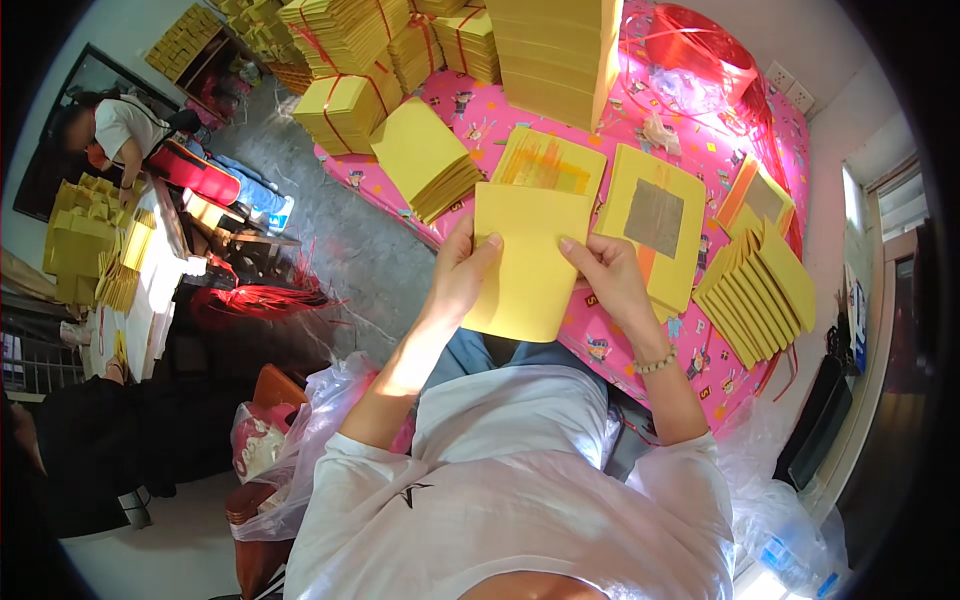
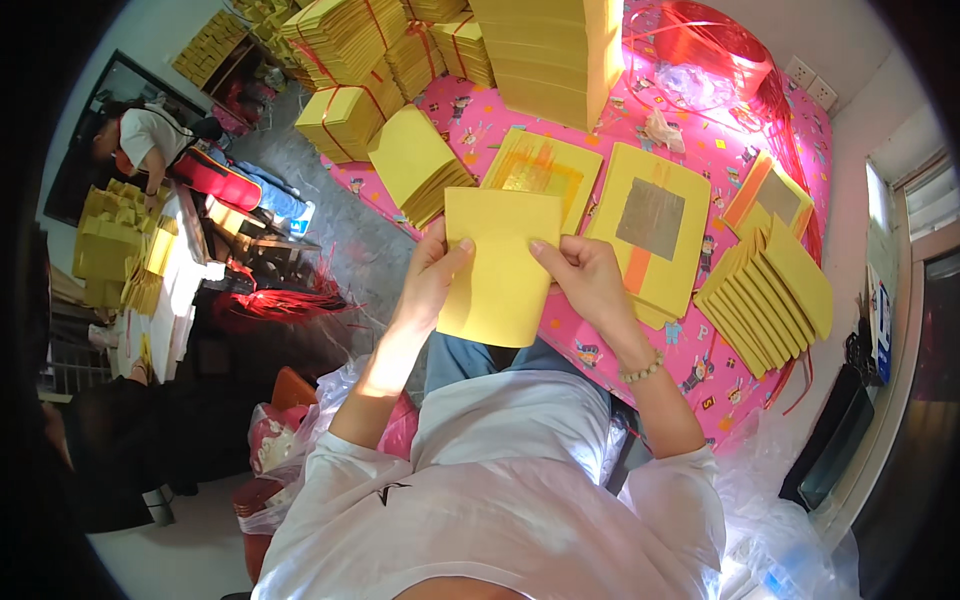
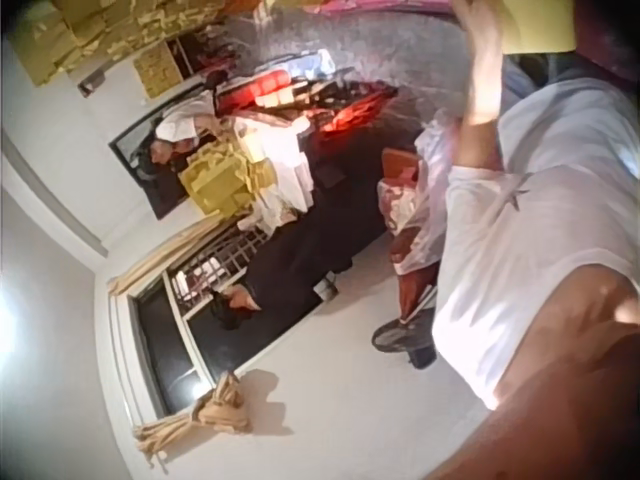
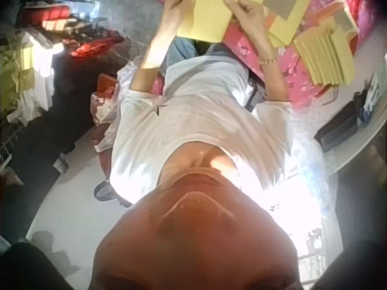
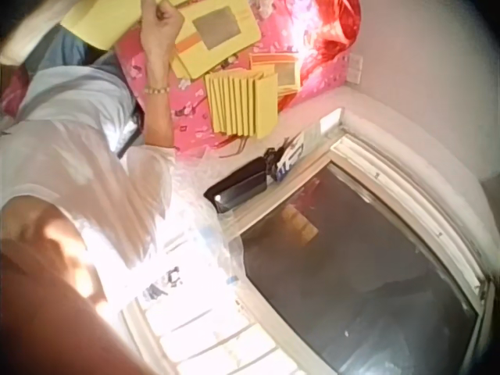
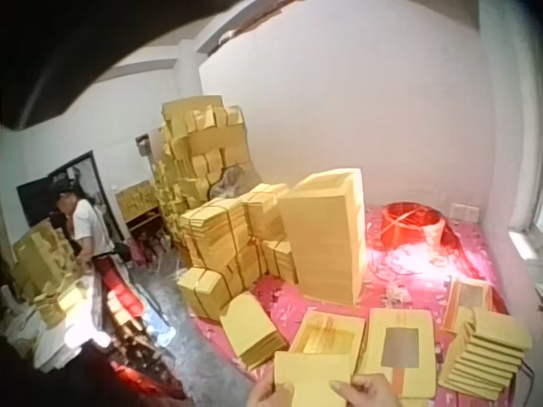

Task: The person sits on the floor and folds yellow paper sheets one by one, inserting a smaller sheet into a larger one. They stack the folded items and eventually tie a bundle with a red string.

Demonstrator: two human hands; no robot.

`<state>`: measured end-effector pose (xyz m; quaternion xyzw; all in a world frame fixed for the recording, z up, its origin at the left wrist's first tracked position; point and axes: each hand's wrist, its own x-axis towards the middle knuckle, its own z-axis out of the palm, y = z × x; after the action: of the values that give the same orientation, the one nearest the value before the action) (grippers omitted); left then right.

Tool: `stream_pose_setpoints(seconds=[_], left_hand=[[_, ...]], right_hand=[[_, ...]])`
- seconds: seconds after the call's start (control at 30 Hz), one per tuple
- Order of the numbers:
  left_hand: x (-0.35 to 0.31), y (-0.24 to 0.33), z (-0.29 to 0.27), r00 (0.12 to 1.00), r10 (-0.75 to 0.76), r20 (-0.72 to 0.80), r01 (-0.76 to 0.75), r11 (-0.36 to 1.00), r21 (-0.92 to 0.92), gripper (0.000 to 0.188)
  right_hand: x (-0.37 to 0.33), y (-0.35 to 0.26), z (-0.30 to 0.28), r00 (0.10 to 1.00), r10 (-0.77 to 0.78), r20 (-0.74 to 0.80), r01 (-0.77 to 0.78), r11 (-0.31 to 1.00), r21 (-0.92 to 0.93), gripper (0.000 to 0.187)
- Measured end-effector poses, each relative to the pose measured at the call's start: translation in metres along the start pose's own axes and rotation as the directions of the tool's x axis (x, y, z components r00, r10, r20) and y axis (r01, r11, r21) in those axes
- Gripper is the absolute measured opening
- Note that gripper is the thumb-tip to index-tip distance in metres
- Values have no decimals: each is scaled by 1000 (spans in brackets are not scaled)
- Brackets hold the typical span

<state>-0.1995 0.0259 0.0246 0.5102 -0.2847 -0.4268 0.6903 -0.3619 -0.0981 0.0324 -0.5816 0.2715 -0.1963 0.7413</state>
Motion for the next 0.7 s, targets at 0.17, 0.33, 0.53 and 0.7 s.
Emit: stream_pose_setpoints(seconds=[0.17,0.33,0.53,0.7], left_hand=[[0,1,-6,999,39,-4,-39,999,3,36],[0,3,-11,1000,16,-18,-16,999,-37,36],[0,4,-14,999,12,-46,-14,999,-43,33],[3,7,-20,997,15,-73,-19,998,-62,28]], right_hand=[[2,3,5,999,-22,45,24,999,-28,30],[4,3,4,995,60,83,-60,998,0,31],[8,15,10,997,-33,68,36,998,-50,31],[8,9,16,991,77,106,-76,997,-10,30]])
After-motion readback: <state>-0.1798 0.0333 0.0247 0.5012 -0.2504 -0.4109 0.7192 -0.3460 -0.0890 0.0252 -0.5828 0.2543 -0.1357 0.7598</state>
